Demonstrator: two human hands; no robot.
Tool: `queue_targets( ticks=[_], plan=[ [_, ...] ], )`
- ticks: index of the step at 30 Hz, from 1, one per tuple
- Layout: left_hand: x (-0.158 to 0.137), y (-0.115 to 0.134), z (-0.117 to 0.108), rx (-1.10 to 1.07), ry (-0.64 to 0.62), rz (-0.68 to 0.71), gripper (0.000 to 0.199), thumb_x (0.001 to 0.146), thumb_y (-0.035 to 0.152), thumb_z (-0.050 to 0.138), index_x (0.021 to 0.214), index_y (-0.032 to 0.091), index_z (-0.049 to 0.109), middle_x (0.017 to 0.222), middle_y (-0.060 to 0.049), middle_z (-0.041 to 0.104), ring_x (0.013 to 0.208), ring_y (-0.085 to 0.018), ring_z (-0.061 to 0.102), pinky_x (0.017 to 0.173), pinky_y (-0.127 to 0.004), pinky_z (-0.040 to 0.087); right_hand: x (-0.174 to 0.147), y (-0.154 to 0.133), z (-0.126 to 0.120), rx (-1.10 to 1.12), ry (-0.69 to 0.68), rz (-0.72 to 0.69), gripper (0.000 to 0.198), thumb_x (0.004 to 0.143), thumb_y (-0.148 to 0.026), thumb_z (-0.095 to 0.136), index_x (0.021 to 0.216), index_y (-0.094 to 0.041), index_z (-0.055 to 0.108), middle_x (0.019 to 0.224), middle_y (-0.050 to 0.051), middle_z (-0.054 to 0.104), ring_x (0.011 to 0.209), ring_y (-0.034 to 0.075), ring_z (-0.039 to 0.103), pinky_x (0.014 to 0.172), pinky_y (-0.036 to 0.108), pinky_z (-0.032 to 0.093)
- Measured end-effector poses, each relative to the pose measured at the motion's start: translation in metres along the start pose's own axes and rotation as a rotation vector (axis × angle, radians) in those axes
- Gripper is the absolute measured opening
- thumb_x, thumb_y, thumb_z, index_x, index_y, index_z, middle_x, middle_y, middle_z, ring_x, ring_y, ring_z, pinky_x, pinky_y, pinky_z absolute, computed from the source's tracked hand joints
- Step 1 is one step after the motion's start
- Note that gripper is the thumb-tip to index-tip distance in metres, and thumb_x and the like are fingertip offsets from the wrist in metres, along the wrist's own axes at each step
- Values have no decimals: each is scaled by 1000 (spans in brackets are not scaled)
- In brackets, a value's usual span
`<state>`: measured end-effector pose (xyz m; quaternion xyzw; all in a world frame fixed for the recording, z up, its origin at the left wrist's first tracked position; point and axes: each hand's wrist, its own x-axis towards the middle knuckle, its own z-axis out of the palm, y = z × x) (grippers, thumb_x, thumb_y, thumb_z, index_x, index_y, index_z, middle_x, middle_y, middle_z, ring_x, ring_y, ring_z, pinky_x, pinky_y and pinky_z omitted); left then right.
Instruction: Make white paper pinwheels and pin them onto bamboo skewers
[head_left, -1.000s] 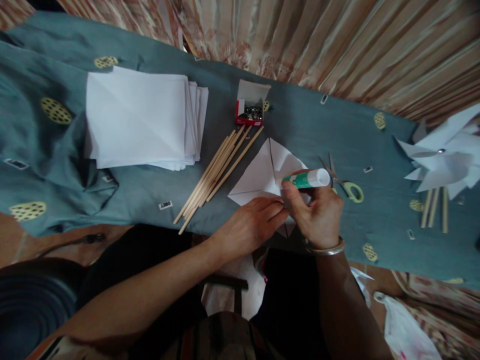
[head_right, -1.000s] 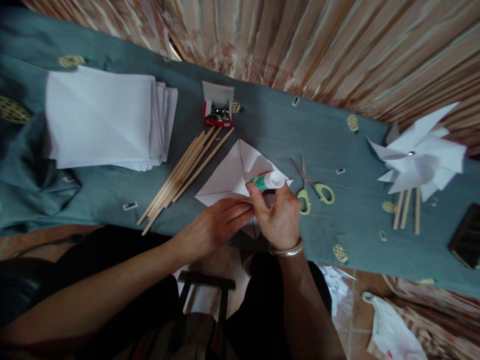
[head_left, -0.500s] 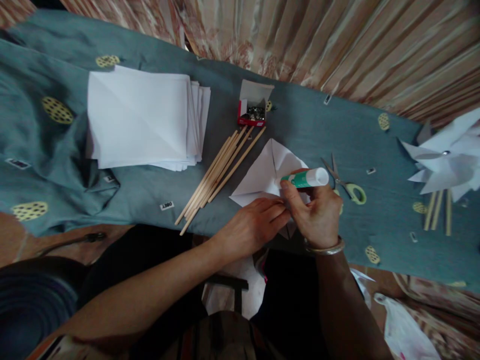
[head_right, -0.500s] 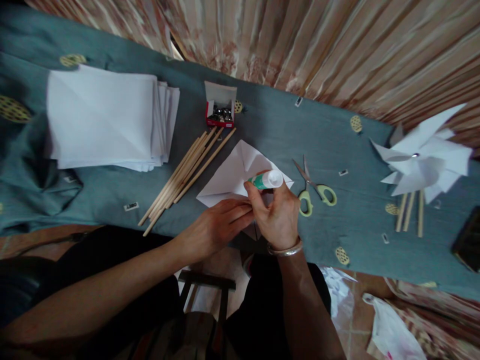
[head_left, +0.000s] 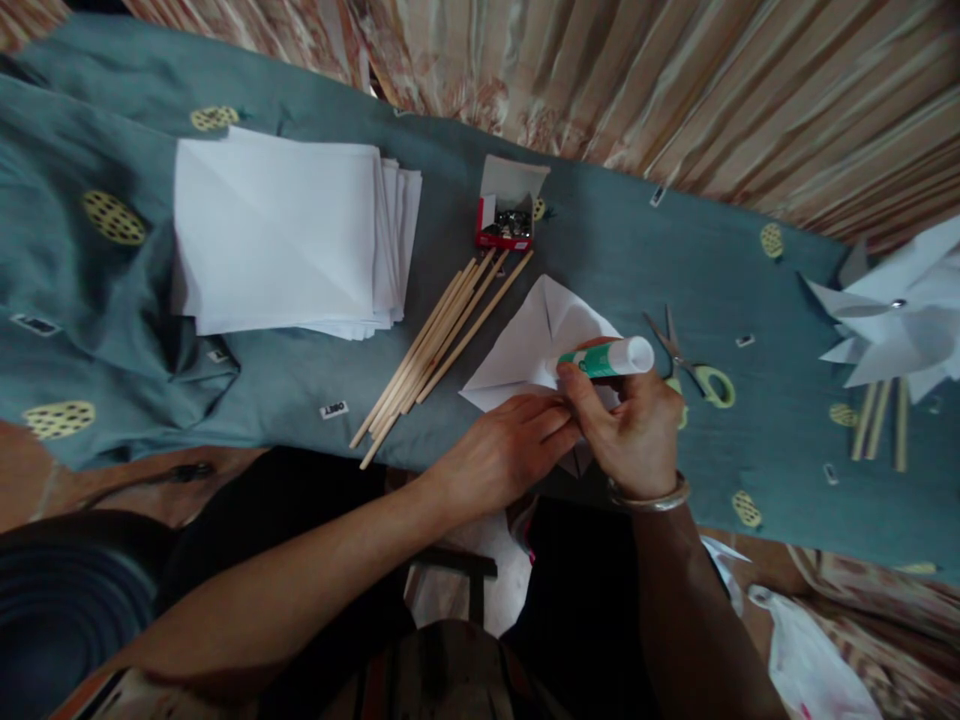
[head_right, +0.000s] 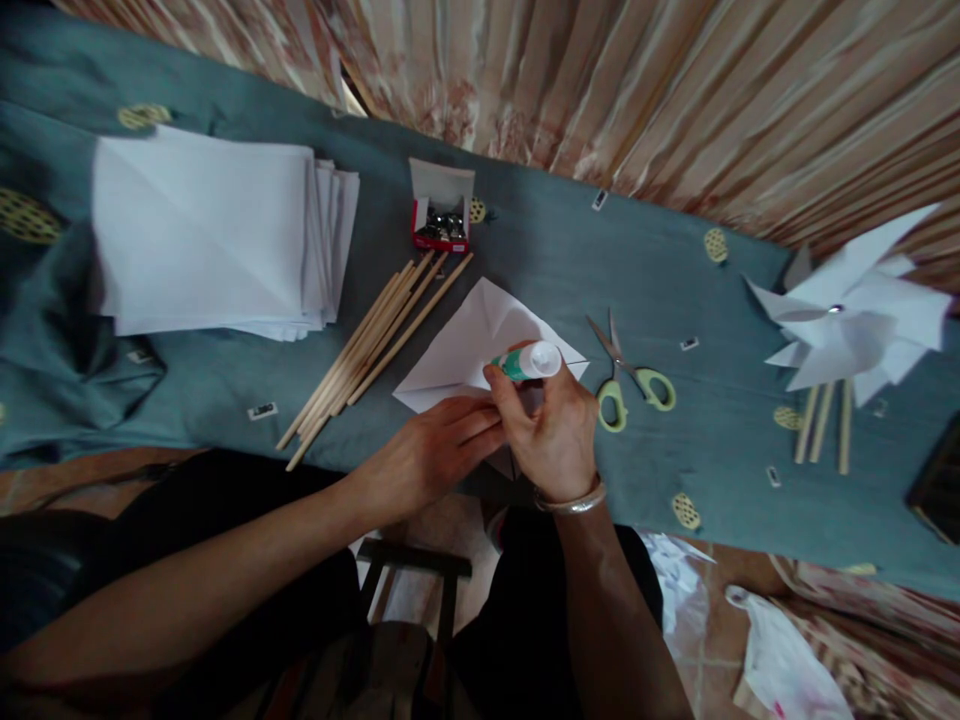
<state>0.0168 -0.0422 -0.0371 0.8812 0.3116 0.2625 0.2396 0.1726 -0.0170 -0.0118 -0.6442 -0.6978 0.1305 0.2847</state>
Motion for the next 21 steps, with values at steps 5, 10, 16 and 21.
queue_targets(
  ticks=[5, 10, 16, 21],
  plan=[
    [0, 0, -2, 9, -9, 0, 31, 102, 21, 33, 113, 10, 60, 111, -10, 66, 111, -20, 57, 100, -35, 51, -1, -1, -1, 15, -11, 14, 27, 84, -45, 63, 95, -20, 66, 84, 6, 75, 72, 22, 72, 71, 37, 58],
    [0, 0, -1, 15, -25, -4, 31, 101, 21, 34, 112, 9, 60, 109, -10, 66, 107, -21, 58, 97, -35, 51, -2, -2, -2, 31, -22, 2, 26, 85, -43, 63, 95, -20, 67, 84, 6, 75, 72, 21, 72, 71, 35, 58],
    [0, 0, -1, 20, -33, 6, 30, 101, 20, 35, 111, 8, 61, 107, -10, 66, 107, -22, 57, 98, -34, 50, -4, -2, -3, 24, -21, -20, 26, 85, -41, 64, 96, -18, 67, 83, 6, 75, 72, 21, 72, 69, 32, 57],
    [0, 1, -1, 21, -22, 2, 28, 100, 19, 39, 109, 7, 61, 107, -12, 67, 107, -22, 57, 98, -34, 50, -5, -1, -5, 1, -26, -8, 25, 85, -41, 64, 95, -19, 68, 83, 6, 75, 72, 21, 72, 68, 32, 56]
  ],
)
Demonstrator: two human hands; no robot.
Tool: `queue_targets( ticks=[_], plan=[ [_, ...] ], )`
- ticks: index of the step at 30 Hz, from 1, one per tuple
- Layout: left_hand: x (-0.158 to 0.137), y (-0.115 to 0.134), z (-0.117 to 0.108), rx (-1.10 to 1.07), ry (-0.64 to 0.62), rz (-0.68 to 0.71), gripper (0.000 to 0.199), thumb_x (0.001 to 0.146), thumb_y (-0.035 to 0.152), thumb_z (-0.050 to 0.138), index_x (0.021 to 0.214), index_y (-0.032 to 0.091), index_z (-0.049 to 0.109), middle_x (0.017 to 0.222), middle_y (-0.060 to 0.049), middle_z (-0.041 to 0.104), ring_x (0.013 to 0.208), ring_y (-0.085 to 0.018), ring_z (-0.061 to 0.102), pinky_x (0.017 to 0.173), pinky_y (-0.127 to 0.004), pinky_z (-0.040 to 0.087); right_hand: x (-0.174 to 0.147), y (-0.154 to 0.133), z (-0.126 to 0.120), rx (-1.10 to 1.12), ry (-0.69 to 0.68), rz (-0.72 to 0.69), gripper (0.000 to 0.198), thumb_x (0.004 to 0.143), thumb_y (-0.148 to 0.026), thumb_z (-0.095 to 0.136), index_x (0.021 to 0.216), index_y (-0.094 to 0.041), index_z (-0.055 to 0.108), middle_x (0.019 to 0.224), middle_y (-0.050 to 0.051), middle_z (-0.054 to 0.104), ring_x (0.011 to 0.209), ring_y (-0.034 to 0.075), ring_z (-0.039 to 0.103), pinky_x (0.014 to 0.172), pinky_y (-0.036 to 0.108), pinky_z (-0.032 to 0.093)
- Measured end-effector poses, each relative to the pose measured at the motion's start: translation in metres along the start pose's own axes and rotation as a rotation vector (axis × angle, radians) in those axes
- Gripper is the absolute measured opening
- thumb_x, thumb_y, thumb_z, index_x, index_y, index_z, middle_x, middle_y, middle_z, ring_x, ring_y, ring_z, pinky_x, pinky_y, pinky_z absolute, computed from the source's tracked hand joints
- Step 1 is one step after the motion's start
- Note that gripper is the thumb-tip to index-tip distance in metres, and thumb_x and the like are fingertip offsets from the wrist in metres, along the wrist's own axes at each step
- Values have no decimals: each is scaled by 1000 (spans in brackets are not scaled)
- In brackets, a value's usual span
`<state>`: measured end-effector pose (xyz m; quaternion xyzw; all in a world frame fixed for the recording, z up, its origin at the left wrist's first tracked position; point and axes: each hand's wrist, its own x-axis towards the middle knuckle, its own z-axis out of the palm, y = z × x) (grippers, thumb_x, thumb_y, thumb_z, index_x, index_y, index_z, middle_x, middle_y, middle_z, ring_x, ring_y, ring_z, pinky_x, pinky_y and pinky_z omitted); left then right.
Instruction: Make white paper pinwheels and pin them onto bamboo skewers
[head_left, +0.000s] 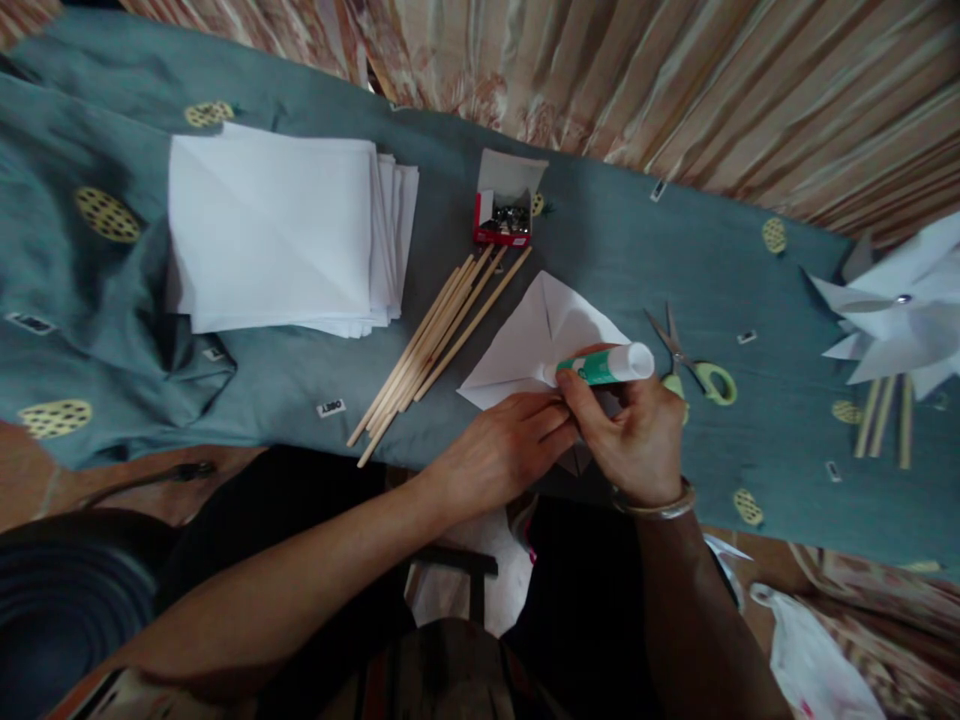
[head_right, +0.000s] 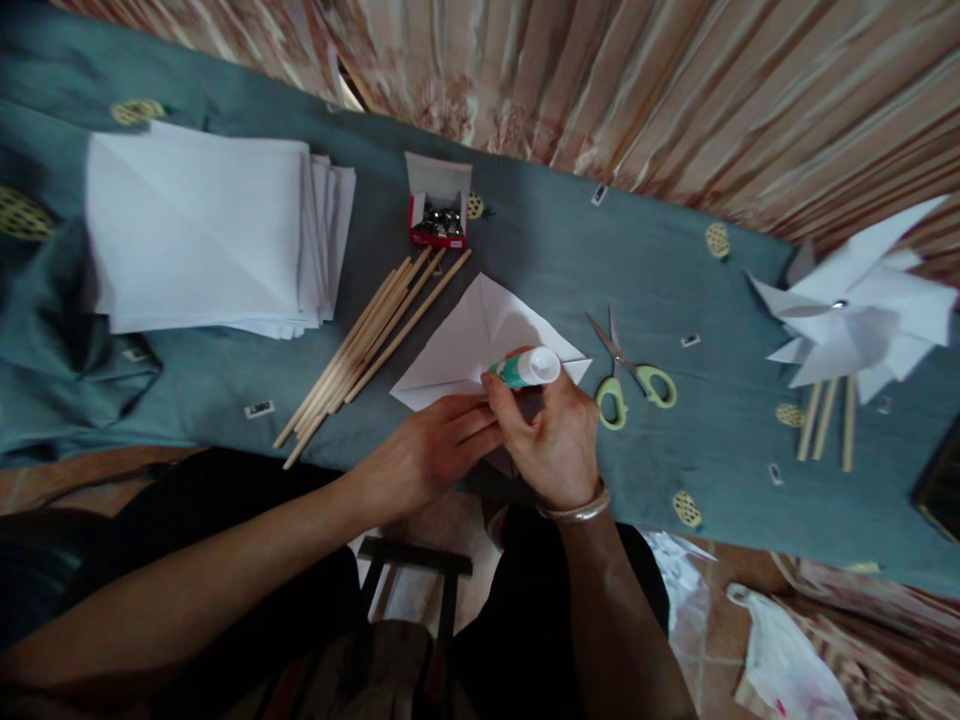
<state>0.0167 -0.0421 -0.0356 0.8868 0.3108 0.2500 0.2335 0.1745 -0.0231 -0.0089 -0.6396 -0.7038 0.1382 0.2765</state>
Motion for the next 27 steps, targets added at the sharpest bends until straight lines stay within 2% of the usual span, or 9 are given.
queue_targets(
  ticks=[6, 12, 18, 23, 27],
  plan=[
    [0, 1, -1, 12, -1, -21, 29, 101, 21, 36, 108, 11, 62, 107, -9, 67, 106, -21, 59, 96, -34, 53, -1, 1, -1, 13, -5, 25, 28, 84, -44, 64, 96, -18, 67, 84, 6, 75, 73, 22, 72, 69, 33, 56],
    [0, 1, -3, -3, -2, -20, 27, 101, 19, 36, 109, 11, 60, 109, -10, 67, 109, -21, 59, 97, -35, 53, -2, 2, -3, 45, -27, 53, 28, 84, -43, 63, 97, -18, 67, 86, 7, 76, 75, 23, 72, 71, 36, 57],
    [0, 1, -3, -11, 8, -17, 27, 100, 19, 36, 113, 12, 59, 110, -10, 67, 112, -21, 60, 99, -36, 53, -1, 5, -3, 34, -31, 102, 32, 83, -46, 64, 96, -18, 68, 82, 7, 75, 69, 23, 71, 67, 36, 56],
    [0, 1, -2, -49, 22, -15, 25, 98, 17, 42, 116, 10, 58, 113, -13, 67, 115, -21, 58, 100, -37, 53, 1, 7, -4, 20, -16, 99, 36, 83, -49, 63, 94, -16, 69, 80, 9, 75, 69, 24, 71, 67, 37, 56],
    [1, 0, -1, -21, 53, 15, 27, 99, 17, 39, 114, 7, 59, 111, -13, 67, 113, -21, 59, 100, -36, 52, 3, 8, -3, 30, 0, 94, 33, 83, -48, 63, 91, -17, 69, 78, 7, 74, 68, 23, 70, 67, 37, 55]
  ],
)
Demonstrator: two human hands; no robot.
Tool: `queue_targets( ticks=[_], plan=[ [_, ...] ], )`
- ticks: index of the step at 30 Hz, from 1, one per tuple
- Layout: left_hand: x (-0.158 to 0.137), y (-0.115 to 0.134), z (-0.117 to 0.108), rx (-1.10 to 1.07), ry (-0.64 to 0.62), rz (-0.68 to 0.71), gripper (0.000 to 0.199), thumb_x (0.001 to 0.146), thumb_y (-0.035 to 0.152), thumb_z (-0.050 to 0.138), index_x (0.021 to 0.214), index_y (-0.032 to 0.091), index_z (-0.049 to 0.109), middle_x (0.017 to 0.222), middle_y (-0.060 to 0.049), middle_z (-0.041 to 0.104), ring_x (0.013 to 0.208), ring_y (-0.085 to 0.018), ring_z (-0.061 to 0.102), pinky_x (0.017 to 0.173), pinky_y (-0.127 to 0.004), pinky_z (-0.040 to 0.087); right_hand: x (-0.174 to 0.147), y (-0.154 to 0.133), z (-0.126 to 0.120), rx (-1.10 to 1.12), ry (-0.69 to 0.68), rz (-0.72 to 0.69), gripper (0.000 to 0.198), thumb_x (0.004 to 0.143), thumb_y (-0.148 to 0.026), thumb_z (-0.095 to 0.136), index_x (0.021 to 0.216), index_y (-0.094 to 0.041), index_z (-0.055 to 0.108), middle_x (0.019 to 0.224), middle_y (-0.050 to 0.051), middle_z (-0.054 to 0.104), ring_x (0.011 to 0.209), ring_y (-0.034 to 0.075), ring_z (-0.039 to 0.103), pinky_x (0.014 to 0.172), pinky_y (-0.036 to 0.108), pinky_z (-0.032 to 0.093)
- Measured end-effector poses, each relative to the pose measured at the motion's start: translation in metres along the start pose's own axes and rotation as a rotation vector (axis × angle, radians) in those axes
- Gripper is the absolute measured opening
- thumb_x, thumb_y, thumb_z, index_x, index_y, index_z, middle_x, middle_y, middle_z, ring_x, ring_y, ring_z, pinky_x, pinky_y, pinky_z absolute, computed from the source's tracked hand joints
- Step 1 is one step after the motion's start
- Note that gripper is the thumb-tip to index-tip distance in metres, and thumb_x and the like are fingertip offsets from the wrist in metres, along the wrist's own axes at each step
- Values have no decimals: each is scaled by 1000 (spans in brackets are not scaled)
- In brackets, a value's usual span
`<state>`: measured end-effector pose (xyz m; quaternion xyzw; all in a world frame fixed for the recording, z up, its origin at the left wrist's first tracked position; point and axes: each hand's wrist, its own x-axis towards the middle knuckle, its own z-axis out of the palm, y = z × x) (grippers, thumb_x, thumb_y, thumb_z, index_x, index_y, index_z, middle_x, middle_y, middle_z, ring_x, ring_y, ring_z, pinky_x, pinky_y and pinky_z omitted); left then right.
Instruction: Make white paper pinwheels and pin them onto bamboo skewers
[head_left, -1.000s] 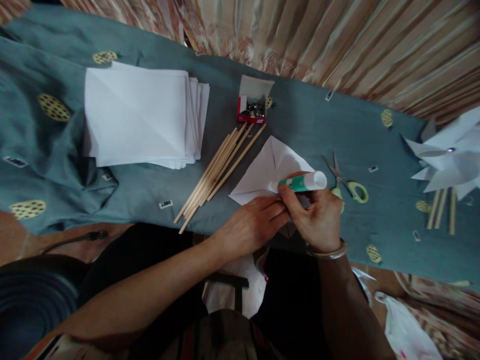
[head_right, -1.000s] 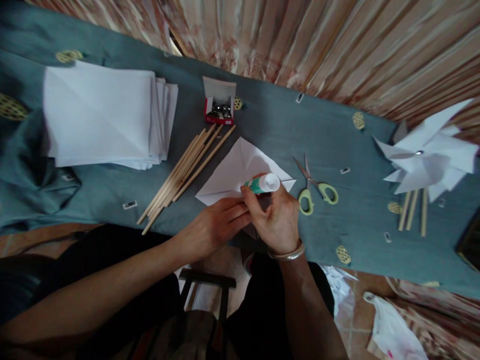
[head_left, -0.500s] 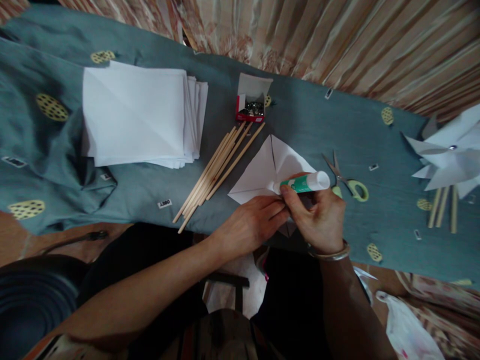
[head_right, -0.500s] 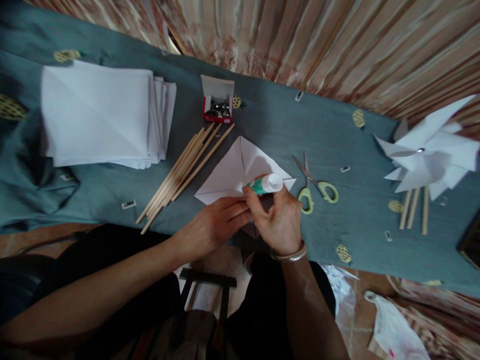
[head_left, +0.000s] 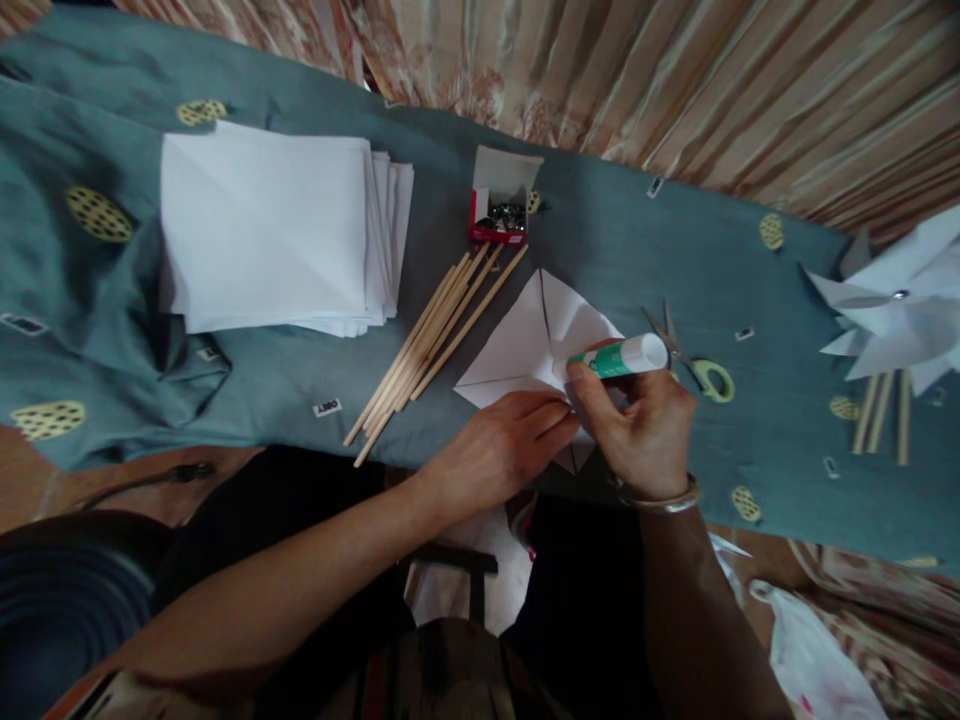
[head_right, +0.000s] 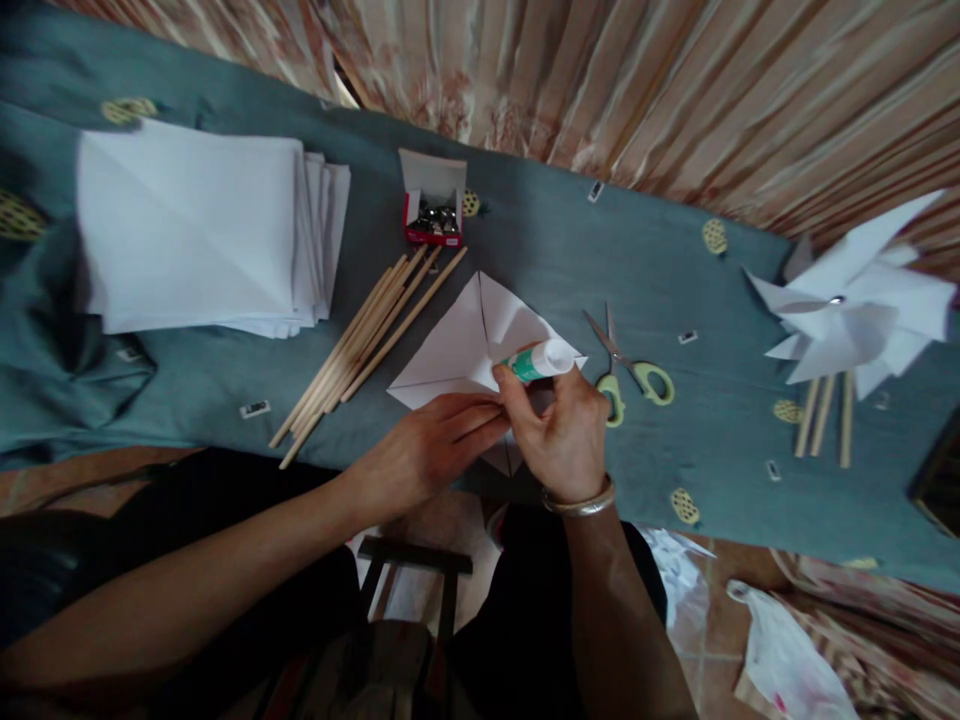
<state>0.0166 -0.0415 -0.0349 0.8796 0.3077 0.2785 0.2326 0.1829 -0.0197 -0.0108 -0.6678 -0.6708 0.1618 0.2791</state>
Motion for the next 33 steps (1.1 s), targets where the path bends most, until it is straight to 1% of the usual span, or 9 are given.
queue_targets(
  ticks=[6, 10, 12, 16, 19, 22, 25, 28, 33],
  plan=[
    [1, 1, -1, 5, -28, -25, 25, 100, 18, 38, 115, 13, 58, 111, -10, 67, 115, -20, 59, 99, -37, 53, 2, 0, 3, -3, 42, 8, 32, 83, -48, 63, 90, -17, 68, 76, 6, 73, 66, 21, 69, 64, 35, 55],
    [1, 2, -2, 7, -27, -27, 24, 99, 18, 40, 112, 11, 59, 110, -10, 67, 114, -21, 60, 100, -36, 53, 3, -1, 6, 79, 41, 7, 32, 80, -47, 67, 92, -17, 69, 80, 6, 74, 70, 21, 70, 69, 37, 56],
    [2, 2, -3, 13, -26, -25, 24, 99, 17, 39, 111, 11, 59, 110, -11, 67, 114, -21, 60, 99, -36, 53, 4, -2, 8, 260, 48, 50, 29, 79, -46, 70, 90, -19, 69, 80, 4, 73, 70, 19, 69, 70, 35, 56],
    [1, 0, -2, 11, -17, -24, 25, 99, 17, 40, 110, 9, 60, 110, -13, 68, 114, -22, 60, 98, -36, 53, 7, 1, 6, 773, 56, 261, 31, 79, -54, 68, 87, -24, 67, 80, 0, 70, 62, 12, 64, 62, 29, 56],
    [0, -2, 0, -37, 17, -31, 24, 97, 17, 44, 115, 10, 59, 114, -14, 68, 116, -22, 59, 98, -38, 53, 10, 8, 0, 886, -5, 355, 38, 82, -61, 61, 90, -25, 68, 79, 0, 68, 63, 13, 64, 62, 29, 56],
    [0, -4, -4, -185, 71, -143, 29, 96, 22, 50, 122, 13, 56, 113, -13, 69, 109, -22, 63, 94, -39, 54, 9, 14, -6, 916, -41, 404, 39, 85, -62, 55, 94, -26, 68, 77, 1, 68, 70, 16, 66, 65, 32, 56],
    [2, -5, -12, -402, 153, -377, 40, 92, 30, 59, 128, 15, 53, 113, -10, 71, 100, -19, 66, 88, -35, 55, 6, 16, -10, 949, -64, 419, 38, 86, -60, 54, 94, -25, 68, 80, 3, 71, 76, 18, 69, 69, 34, 58],
    [5, -5, -18, -545, 208, -558, 40, 86, 30, 66, 123, 17, 57, 112, -7, 73, 97, -18, 67, 86, -31, 54, 1, 14, -12, 985, -135, 404, 36, 84, -58, 57, 94, -24, 67, 82, 3, 73, 75, 18, 70, 71, 36, 60],
    [7, -5, -19, -607, 239, -584, 37, 82, 25, 67, 117, 16, 62, 115, -7, 71, 103, -18, 66, 93, -32, 51, -9, 6, -8, 1121, -197, 406, 32, 77, -53, 70, 88, -23, 69, 73, -1, 71, 63, 13, 68, 65, 29, 60]
  ],
)
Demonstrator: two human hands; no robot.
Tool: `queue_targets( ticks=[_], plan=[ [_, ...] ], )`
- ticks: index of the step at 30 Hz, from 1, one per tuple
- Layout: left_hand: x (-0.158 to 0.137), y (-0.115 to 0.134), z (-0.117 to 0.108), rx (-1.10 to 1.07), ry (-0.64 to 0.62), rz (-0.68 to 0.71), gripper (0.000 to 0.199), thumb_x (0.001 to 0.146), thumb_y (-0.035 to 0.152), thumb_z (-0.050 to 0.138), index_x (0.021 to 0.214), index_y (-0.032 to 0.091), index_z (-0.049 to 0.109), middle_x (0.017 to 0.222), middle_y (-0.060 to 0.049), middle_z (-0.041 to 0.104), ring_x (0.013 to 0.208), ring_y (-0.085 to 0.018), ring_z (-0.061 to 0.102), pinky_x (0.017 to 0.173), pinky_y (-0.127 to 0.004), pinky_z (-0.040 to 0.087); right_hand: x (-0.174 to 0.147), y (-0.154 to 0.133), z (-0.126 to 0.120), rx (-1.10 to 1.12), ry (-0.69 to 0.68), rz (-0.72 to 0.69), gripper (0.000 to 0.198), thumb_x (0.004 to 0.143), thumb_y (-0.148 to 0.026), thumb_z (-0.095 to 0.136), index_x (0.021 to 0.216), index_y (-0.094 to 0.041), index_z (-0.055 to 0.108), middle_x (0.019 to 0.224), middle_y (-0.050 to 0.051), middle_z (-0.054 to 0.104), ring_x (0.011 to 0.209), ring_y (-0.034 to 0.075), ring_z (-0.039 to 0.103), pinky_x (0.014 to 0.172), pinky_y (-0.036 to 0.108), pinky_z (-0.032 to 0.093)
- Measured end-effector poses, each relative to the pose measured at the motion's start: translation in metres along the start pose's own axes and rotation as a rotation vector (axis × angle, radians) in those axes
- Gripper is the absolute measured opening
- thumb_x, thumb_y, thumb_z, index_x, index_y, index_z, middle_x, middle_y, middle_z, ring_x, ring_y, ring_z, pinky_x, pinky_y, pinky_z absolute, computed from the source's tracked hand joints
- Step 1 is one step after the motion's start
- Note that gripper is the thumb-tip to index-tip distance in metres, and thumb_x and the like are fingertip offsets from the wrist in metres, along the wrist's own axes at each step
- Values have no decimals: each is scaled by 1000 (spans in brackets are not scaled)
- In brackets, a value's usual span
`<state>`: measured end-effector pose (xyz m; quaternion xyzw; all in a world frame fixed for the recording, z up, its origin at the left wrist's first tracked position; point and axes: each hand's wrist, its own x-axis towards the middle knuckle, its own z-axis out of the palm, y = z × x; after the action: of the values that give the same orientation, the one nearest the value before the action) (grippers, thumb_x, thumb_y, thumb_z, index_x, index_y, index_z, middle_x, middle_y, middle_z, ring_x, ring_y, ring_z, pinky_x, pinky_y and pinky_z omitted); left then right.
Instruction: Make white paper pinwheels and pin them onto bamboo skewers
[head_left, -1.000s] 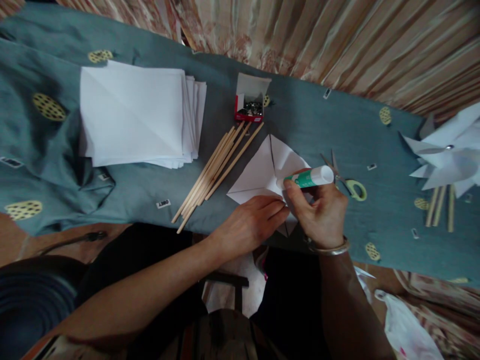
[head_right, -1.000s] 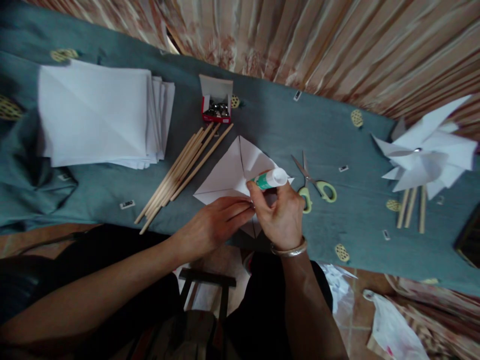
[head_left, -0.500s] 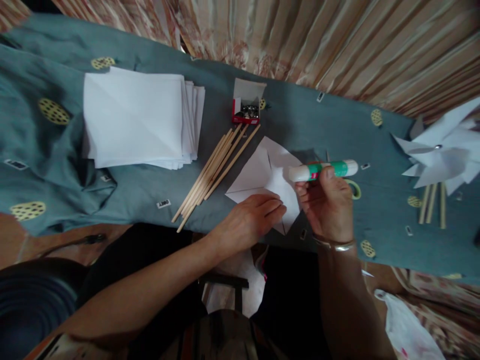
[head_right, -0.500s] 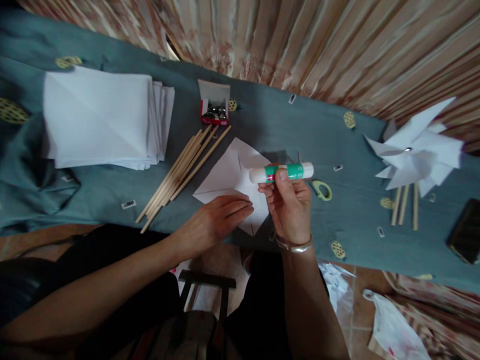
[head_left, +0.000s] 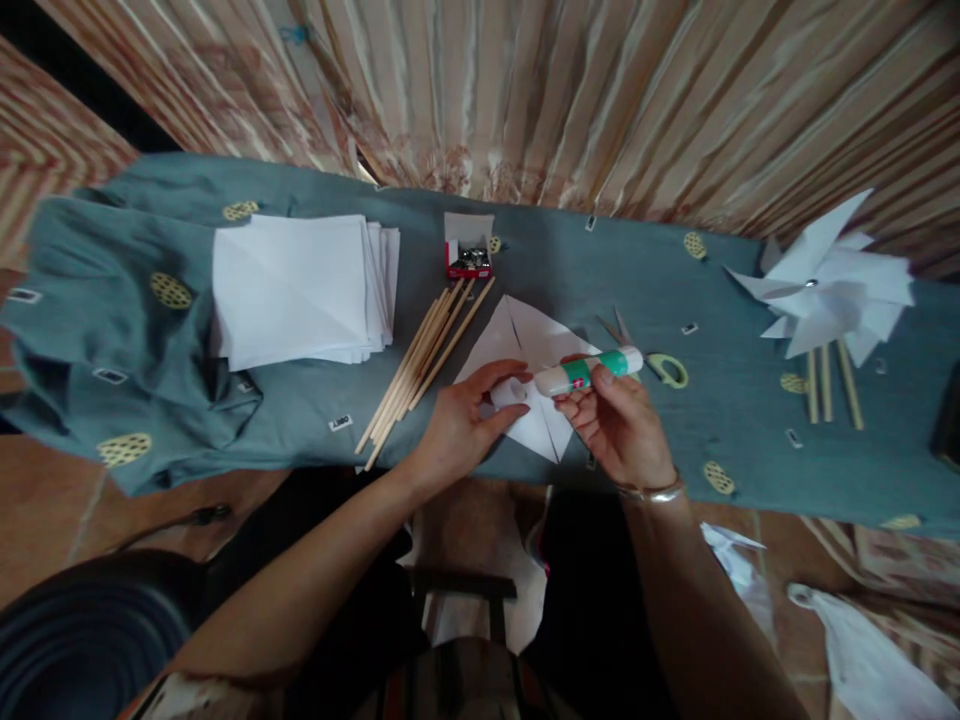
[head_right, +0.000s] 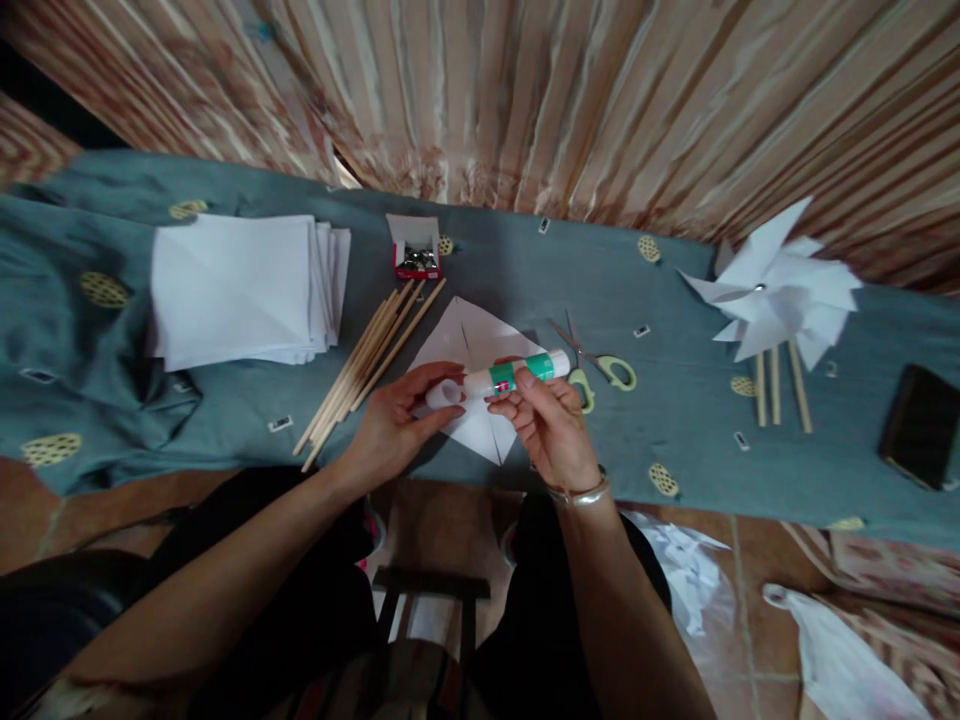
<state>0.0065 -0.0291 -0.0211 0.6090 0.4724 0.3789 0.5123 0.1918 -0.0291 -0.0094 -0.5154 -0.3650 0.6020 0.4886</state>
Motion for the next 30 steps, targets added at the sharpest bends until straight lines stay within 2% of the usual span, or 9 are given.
queue_targets(
  ticks=[7, 13, 18, 24, 30],
  plan=[
    [-7, 4, 1, 85, -20, 29, 40, 83, 26, 66, 122, 16, 60, 120, -9, 70, 107, -20, 66, 92, -34, 52, -11, 2, 10, 35, 20, 5, 30, 70, -50, 77, 77, -22, 70, 68, -2, 69, 54, 10, 63, 58, 24, 58],
    [-12, 3, 3, 180, -28, 70, 41, 85, 27, 65, 125, 19, 59, 122, -8, 69, 109, -21, 66, 97, -37, 51, -15, 3, 9, -59, 21, -5, 34, 71, -53, 75, 80, -21, 70, 69, 0, 70, 59, 12, 65, 60, 27, 58],
    [-13, 5, 4, 235, -29, 108, 42, 86, 26, 64, 126, 17, 58, 124, -9, 69, 113, -21, 65, 100, -37, 50, -15, 4, 10, -94, 58, -39, 38, 65, -55, 79, 75, -20, 70, 68, 1, 70, 57, 13, 63, 57, 27, 56],
    [-15, 10, 3, 283, -43, 136, 40, 88, 26, 61, 127, 16, 58, 124, -10, 69, 113, -21, 65, 100, -36, 51, -20, 5, 14, -149, 60, -103, 33, 67, -53, 79, 72, -21, 70, 69, 0, 71, 61, 14, 63, 61, 29, 56],
    [-21, 9, 3, 299, -52, 210, 37, 91, 30, 56, 126, 16, 59, 123, -11, 69, 112, -22, 66, 99, -36, 51, -29, 8, 22, -201, 85, -142, 36, 65, -56, 78, 65, -21, 66, 63, -2, 65, 58, 12, 56, 57, 27, 48]
  ],
)
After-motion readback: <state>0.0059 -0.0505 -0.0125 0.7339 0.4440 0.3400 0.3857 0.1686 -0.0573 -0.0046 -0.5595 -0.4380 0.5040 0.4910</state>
